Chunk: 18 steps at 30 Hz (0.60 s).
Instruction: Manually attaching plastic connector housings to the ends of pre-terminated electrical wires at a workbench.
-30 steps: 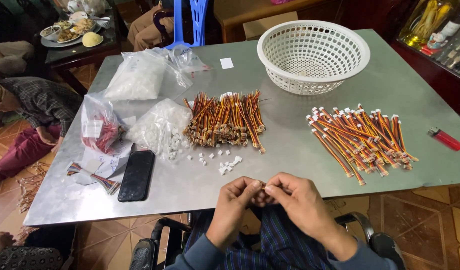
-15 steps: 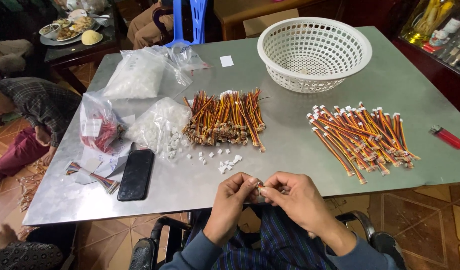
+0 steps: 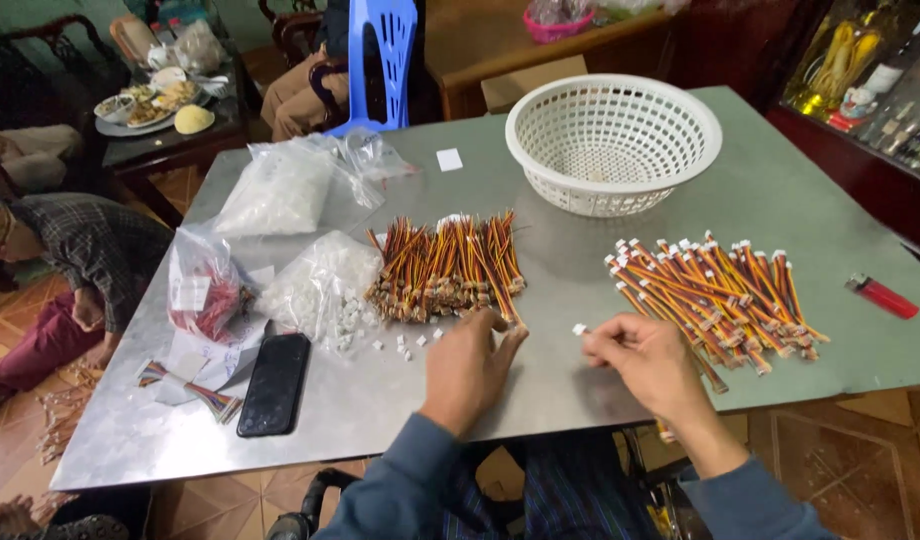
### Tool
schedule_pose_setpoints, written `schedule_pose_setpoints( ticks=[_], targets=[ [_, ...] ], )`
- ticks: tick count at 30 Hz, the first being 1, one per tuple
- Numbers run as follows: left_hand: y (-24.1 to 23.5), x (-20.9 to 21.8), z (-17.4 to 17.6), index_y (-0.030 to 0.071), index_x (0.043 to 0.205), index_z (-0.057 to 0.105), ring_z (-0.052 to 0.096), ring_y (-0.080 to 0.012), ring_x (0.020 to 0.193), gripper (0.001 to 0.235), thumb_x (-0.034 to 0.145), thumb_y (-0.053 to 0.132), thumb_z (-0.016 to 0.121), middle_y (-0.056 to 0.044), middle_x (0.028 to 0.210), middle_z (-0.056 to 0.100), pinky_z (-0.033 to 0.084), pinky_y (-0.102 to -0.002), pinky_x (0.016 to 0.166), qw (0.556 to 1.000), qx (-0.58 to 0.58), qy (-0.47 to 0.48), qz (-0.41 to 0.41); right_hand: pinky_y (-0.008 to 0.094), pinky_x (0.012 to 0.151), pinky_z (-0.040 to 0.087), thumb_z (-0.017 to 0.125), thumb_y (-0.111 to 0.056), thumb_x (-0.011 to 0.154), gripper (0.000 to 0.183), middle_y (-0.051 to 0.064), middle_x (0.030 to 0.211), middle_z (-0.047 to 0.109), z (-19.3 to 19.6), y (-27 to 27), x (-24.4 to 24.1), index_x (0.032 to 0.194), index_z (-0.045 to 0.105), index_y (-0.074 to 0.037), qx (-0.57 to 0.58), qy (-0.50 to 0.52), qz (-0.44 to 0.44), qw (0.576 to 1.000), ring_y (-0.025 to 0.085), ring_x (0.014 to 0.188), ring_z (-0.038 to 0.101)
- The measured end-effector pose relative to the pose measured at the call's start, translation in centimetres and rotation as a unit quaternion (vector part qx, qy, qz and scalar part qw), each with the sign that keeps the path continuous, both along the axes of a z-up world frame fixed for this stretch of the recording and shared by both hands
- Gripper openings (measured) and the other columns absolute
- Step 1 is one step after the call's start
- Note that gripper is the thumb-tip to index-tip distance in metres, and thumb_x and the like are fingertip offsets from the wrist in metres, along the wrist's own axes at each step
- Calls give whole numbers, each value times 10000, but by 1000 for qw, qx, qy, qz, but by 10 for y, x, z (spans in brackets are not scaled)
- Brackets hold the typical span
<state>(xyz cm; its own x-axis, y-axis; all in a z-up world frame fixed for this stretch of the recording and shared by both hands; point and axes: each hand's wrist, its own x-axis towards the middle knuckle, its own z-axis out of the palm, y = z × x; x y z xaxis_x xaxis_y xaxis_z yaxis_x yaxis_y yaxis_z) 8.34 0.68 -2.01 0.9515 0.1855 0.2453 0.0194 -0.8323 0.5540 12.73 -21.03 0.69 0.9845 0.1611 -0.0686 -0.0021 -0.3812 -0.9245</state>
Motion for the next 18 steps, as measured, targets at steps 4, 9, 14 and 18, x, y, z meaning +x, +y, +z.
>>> schedule_pose_setpoints(
  ticks=[4, 9, 14, 18],
  targets=[
    [7, 42, -15, 154, 830, 582, 688, -306, 612, 548, 933, 688, 652, -56, 669, 680, 512, -451, 494, 988, 145, 32, 52, 304, 725, 562, 748, -262, 921, 209, -3, 807, 814, -12, -12, 13, 805, 803, -97, -106, -40, -39, 993, 143, 729, 719],
    [13, 50, -8, 121, 747, 599, 652, -268, 654, 164, 873, 219, 560, -48, 700, 662, 524, -438, 570, 993, 40, 88, 67, 270, 744, 609, 780, -276, 874, 152, -25, 874, 818, -24, -15, 15, 924, 809, -135, -135, -43, -33, 989, 122, 794, 756],
    [24, 28, 0, 130, 720, 591, 589, -190, 596, 215, 910, 231, 583, -26, 663, 650, 497, -361, 559, 994, -45, 55, 82, 284, 741, 579, 775, -297, 873, 140, -55, 863, 807, -25, -11, 14, 906, 789, -161, -153, -63, -45, 985, 122, 785, 745],
    [15, -9, 31, 87, 756, 563, 768, -183, 658, 165, 919, 88, 586, -108, 770, 772, 631, -295, 630, 923, -374, 49, 80, 317, 691, 552, 749, -241, 886, 107, -11, 871, 754, -32, -5, 9, 881, 780, -139, -101, -240, -54, 964, 156, 758, 657]
  ],
)
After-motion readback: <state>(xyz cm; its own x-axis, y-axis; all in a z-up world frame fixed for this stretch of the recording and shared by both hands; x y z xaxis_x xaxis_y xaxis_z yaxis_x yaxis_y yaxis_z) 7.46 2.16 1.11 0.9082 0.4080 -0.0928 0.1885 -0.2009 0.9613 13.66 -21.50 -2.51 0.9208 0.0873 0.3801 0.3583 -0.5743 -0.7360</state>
